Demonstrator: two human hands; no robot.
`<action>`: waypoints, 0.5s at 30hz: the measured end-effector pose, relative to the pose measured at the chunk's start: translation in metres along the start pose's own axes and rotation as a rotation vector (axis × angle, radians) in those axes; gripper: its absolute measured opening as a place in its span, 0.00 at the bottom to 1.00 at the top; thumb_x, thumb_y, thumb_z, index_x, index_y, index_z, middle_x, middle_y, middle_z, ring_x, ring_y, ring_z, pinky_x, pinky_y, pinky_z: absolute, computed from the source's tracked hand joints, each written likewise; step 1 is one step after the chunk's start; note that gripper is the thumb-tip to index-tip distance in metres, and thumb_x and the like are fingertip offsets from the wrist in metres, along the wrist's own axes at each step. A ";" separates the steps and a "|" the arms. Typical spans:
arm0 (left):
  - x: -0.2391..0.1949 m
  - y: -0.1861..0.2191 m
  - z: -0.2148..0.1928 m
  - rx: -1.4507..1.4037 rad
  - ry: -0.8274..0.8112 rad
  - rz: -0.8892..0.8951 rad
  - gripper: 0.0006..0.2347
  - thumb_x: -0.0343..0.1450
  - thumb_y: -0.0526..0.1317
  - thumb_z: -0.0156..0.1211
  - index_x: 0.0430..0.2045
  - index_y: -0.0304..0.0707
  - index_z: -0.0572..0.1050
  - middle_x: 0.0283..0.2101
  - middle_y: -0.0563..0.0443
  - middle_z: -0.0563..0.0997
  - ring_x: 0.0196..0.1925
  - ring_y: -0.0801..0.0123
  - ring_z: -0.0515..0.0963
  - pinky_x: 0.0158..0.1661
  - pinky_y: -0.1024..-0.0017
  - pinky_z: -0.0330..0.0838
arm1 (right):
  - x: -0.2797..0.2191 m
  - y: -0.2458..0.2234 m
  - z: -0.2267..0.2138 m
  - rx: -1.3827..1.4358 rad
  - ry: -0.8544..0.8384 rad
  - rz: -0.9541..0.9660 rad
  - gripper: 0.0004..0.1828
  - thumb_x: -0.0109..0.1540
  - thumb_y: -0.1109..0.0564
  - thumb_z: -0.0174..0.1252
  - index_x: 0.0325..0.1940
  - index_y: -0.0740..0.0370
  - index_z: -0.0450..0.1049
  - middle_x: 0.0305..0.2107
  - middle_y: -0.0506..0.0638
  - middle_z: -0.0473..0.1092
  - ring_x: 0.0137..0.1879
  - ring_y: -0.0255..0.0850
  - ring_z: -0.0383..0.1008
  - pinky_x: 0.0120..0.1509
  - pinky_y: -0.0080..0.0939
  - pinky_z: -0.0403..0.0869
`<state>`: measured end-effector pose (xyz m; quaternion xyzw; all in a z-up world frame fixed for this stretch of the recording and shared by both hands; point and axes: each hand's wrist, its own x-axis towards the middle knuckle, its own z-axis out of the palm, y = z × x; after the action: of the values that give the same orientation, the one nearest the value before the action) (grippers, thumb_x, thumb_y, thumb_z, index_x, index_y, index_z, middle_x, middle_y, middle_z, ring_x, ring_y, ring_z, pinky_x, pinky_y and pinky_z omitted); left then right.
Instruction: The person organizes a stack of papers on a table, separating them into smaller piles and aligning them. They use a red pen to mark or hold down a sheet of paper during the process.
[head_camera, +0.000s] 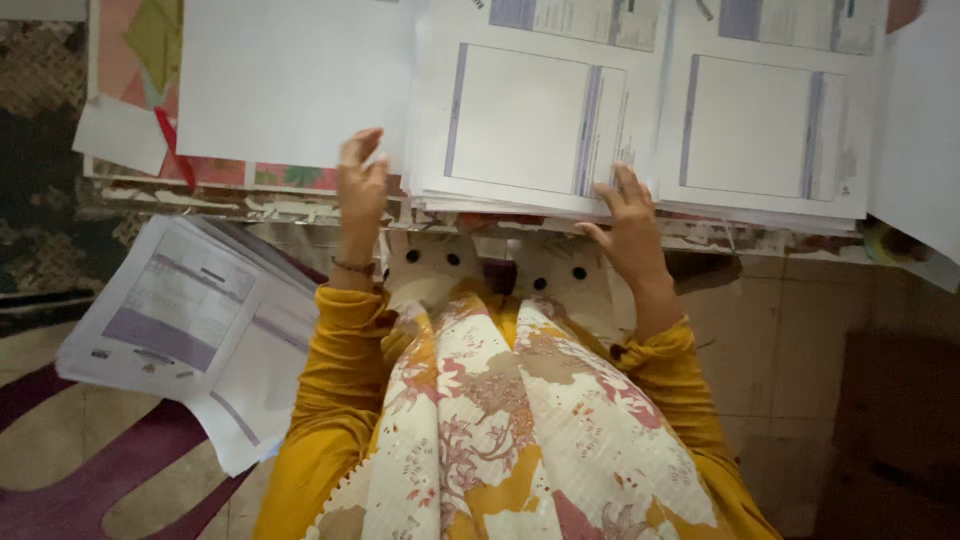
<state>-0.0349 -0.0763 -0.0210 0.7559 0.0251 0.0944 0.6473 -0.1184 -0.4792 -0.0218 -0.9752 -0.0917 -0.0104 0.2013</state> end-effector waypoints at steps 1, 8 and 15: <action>-0.002 -0.003 -0.011 0.004 0.005 -0.002 0.19 0.72 0.23 0.57 0.57 0.38 0.74 0.58 0.36 0.76 0.66 0.41 0.73 0.64 0.49 0.68 | -0.005 -0.007 -0.003 0.004 -0.003 -0.005 0.34 0.59 0.43 0.70 0.65 0.57 0.70 0.72 0.63 0.56 0.77 0.65 0.56 0.79 0.67 0.55; -0.058 -0.020 -0.024 -0.201 0.049 -0.472 0.05 0.77 0.38 0.58 0.38 0.38 0.78 0.36 0.50 0.82 0.34 0.75 0.82 0.34 0.75 0.83 | -0.049 -0.038 0.018 0.260 0.234 0.072 0.05 0.68 0.56 0.66 0.47 0.54 0.79 0.45 0.48 0.74 0.52 0.47 0.79 0.57 0.47 0.75; -0.065 -0.026 0.034 -0.262 0.020 -0.436 0.14 0.78 0.43 0.60 0.51 0.31 0.71 0.41 0.50 0.73 0.39 0.72 0.77 0.37 0.70 0.80 | -0.062 -0.088 0.050 0.679 -0.017 0.077 0.03 0.66 0.58 0.62 0.43 0.58 0.80 0.35 0.54 0.77 0.44 0.51 0.81 0.51 0.46 0.77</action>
<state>-0.0903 -0.1156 -0.0588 0.6412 0.1815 -0.0375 0.7446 -0.1960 -0.3911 -0.0374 -0.8552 -0.0547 0.0363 0.5141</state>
